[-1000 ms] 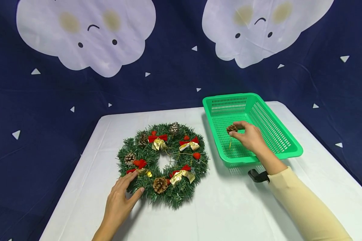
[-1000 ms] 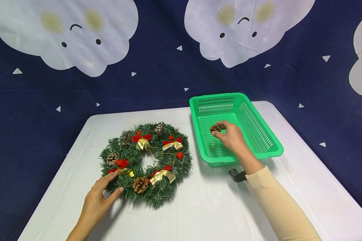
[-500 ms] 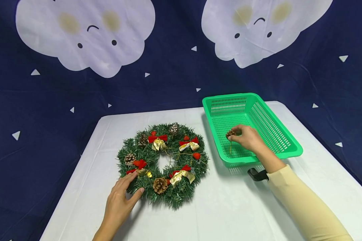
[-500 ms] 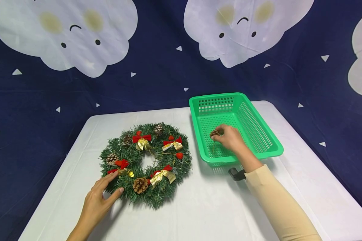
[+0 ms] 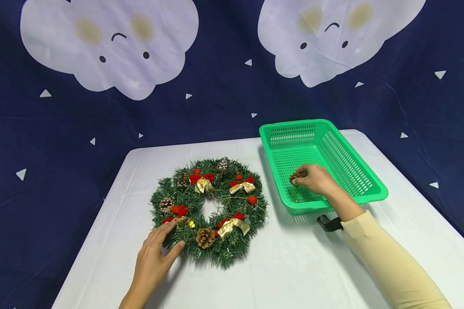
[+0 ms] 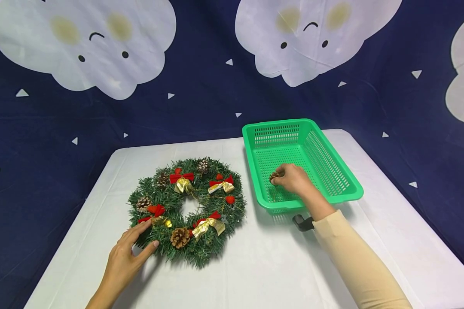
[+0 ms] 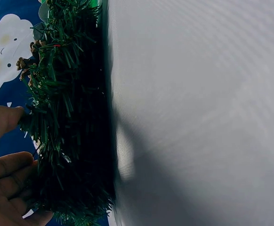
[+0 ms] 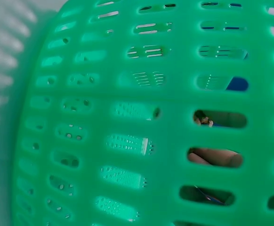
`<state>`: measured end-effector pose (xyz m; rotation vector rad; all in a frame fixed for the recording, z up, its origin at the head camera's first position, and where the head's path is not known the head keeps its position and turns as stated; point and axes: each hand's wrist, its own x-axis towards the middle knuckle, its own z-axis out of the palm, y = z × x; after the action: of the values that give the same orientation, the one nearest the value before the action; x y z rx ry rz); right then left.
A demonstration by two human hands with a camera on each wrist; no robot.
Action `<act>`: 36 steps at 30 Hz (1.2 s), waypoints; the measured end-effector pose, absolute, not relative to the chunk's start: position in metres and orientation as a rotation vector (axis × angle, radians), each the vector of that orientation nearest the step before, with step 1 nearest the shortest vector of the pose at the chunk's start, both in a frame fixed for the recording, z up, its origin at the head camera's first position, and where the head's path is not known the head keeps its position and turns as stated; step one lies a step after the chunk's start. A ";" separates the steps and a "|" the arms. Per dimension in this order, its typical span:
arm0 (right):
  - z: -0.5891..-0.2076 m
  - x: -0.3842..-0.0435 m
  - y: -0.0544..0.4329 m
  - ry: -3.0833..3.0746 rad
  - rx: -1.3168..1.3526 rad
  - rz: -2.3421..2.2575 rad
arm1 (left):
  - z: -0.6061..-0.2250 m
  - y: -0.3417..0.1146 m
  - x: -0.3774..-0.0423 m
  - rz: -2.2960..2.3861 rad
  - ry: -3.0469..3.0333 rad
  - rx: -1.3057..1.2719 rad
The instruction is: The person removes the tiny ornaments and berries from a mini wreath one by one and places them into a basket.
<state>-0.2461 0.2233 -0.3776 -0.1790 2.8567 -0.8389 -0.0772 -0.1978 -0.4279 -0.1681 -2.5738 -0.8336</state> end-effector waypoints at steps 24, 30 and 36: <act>-0.358 -0.233 0.205 3.000 -0.215 -0.938 | -0.428 -0.197 -0.078 -0.837 -2.562 -0.170; -0.350 -0.224 0.191 2.993 -0.249 -1.004 | -0.428 -0.197 -0.078 -0.834 -2.556 -0.175; -0.346 -0.215 0.172 2.992 -0.335 -1.091 | -0.429 -0.198 -0.078 -0.826 -2.556 -0.177</act>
<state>-0.2148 0.1717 -0.3460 -0.3355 2.9917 -1.0914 -0.0779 -0.1977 -0.4286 -0.1774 -2.5561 -0.8264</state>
